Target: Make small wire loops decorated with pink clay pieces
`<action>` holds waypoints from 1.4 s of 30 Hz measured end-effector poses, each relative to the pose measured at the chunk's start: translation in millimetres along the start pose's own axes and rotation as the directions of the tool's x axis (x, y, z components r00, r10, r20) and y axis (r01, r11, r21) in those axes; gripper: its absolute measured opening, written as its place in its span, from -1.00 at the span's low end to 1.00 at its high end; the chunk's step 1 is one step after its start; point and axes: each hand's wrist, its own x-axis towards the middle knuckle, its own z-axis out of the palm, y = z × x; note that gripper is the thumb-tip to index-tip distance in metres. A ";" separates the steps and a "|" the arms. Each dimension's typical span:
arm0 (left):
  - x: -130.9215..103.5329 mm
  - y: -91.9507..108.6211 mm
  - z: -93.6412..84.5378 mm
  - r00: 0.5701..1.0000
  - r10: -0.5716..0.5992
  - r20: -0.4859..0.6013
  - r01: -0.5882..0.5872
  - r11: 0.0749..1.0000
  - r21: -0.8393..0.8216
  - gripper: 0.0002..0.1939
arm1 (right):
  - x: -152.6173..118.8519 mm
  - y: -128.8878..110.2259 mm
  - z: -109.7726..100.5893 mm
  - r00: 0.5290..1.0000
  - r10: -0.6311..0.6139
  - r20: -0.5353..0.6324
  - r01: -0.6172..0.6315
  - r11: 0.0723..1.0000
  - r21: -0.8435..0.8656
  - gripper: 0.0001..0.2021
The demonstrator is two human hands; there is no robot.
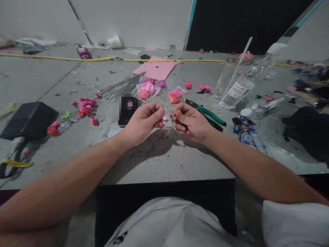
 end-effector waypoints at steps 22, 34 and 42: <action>-7.7 8.9 -1.5 0.966 0.199 0.165 -0.255 0.838 0.483 -0.75 | -0.7 -14.5 -3.5 0.995 -0.098 0.017 0.095 0.884 -0.458 -0.59; -4.3 3.2 -6.1 0.942 0.219 0.255 -0.333 0.711 0.619 -0.83 | -1.2 -10.2 -4.4 0.995 -0.061 0.073 0.090 0.852 -0.516 -0.63; -6.8 -0.5 -2.7 0.917 0.306 0.254 -0.383 0.506 0.773 -0.86 | -13.3 -10.7 8.2 0.978 -0.206 0.039 0.168 0.659 -0.733 -0.80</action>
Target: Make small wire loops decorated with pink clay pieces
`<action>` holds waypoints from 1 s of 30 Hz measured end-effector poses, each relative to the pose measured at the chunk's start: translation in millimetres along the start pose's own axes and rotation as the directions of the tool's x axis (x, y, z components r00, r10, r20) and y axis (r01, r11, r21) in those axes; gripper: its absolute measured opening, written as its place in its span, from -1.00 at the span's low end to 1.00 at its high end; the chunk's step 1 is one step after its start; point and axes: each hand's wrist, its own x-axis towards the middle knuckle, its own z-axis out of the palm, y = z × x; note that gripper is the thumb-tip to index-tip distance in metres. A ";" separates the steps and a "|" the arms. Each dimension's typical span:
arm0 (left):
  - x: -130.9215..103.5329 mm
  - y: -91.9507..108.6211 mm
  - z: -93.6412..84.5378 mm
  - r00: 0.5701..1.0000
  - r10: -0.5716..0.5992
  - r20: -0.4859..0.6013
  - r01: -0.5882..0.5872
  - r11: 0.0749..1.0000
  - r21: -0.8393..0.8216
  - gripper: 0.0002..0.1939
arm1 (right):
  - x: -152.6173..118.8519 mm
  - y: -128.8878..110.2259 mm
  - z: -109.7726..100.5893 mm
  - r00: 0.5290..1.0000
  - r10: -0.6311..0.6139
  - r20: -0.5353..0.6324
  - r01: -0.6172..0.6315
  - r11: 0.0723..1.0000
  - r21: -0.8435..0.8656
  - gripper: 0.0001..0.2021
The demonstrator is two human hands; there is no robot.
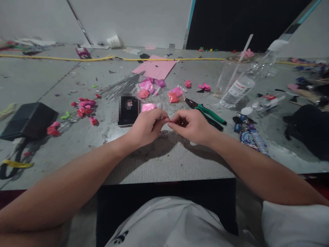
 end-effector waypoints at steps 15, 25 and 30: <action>0.1 -13.7 2.1 0.997 0.078 -0.026 -0.080 0.991 -0.111 -0.87 | 9.3 14.4 0.3 0.941 0.206 0.270 -0.333 0.717 0.613 -0.66; 0.6 -6.7 -3.9 0.980 0.194 -0.036 -0.193 0.981 0.029 -0.86 | 6.5 19.9 5.0 0.926 0.124 0.357 -0.336 0.700 0.630 -0.67; -0.4 -0.8 -2.8 1.000 0.009 0.012 -0.008 1.000 -0.020 -0.81 | 8.3 14.4 4.7 0.957 0.150 0.250 -0.269 0.786 0.557 -0.63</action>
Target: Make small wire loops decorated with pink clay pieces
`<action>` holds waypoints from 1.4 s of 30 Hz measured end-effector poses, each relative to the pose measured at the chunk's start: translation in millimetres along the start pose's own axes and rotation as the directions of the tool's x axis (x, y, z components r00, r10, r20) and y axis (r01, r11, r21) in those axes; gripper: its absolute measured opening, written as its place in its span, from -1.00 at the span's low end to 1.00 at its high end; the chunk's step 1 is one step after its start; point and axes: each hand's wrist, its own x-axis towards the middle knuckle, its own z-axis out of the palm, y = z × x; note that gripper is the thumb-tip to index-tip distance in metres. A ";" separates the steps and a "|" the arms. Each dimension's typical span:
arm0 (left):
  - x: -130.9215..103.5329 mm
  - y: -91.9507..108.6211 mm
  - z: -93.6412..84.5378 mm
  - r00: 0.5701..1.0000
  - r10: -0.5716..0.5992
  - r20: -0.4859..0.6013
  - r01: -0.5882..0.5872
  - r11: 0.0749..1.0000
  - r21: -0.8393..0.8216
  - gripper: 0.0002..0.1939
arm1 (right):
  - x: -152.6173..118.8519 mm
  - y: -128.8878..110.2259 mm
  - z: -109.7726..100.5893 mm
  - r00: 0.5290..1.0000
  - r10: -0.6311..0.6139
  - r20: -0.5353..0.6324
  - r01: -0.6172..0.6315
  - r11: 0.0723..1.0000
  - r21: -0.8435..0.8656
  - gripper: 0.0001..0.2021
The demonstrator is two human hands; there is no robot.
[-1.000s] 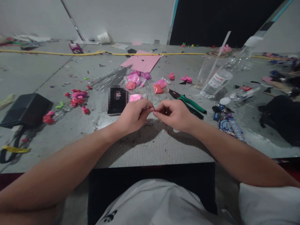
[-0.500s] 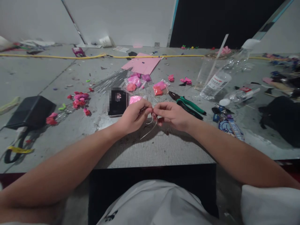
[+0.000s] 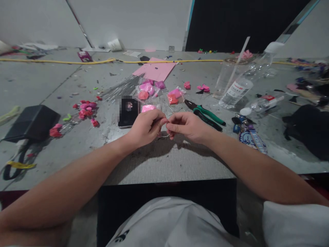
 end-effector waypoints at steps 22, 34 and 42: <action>1.6 -3.3 9.2 0.864 -0.460 0.205 0.503 0.762 -0.408 -0.76 | -0.8 -1.6 -1.4 0.994 -0.021 -0.107 -0.029 0.896 -0.444 -0.86; -4.2 3.0 12.8 0.894 -0.429 0.127 0.441 0.796 -0.414 -0.73 | -5.5 3.7 9.4 0.936 -0.292 -0.198 0.063 0.692 -0.719 -0.86; 1.7 0.2 6.6 0.931 -0.349 0.112 0.342 0.717 -0.607 -0.65 | 2.6 3.6 -6.2 0.987 0.147 0.068 -0.153 0.984 0.096 -0.73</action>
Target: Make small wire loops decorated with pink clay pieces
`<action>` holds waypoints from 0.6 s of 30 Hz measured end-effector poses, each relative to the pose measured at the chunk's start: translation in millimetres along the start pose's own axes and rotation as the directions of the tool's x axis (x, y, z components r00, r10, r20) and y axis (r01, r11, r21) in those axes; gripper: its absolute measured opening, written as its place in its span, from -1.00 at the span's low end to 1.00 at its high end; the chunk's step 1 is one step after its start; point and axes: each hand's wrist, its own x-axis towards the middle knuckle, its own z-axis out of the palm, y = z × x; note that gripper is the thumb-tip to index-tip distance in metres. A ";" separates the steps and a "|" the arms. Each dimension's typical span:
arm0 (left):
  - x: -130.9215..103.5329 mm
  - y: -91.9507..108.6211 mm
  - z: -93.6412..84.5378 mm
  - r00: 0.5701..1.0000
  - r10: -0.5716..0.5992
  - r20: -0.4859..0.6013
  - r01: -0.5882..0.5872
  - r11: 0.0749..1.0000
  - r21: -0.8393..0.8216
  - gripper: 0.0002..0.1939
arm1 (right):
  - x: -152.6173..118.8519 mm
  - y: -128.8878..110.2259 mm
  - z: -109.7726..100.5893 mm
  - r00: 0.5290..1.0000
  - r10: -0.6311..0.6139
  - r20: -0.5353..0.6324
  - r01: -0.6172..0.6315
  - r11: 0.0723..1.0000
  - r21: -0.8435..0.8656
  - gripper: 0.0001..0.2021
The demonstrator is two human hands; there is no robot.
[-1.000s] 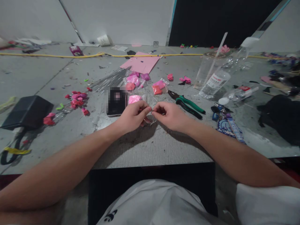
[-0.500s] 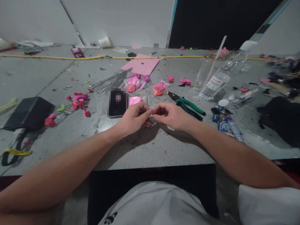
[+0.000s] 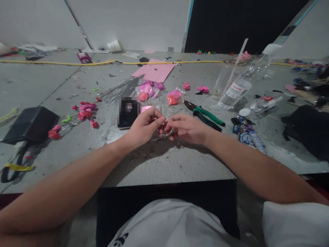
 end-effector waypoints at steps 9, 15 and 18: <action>-2.6 -0.6 0.8 1.000 -0.014 0.015 0.016 0.994 -0.105 -0.58 | 1.9 3.7 -5.8 0.996 0.035 0.087 -0.050 0.983 0.177 -0.67; -1.0 -4.1 1.0 0.997 -0.065 -0.039 0.060 0.991 -0.122 -0.60 | 2.4 -2.1 -7.0 0.988 0.029 -0.150 -0.017 0.997 0.078 -0.54; -1.8 -7.3 2.6 0.995 -0.094 -0.039 0.088 0.986 -0.140 -0.60 | 2.0 -4.2 -7.6 0.986 0.001 -0.165 -0.002 1.000 -0.010 -0.44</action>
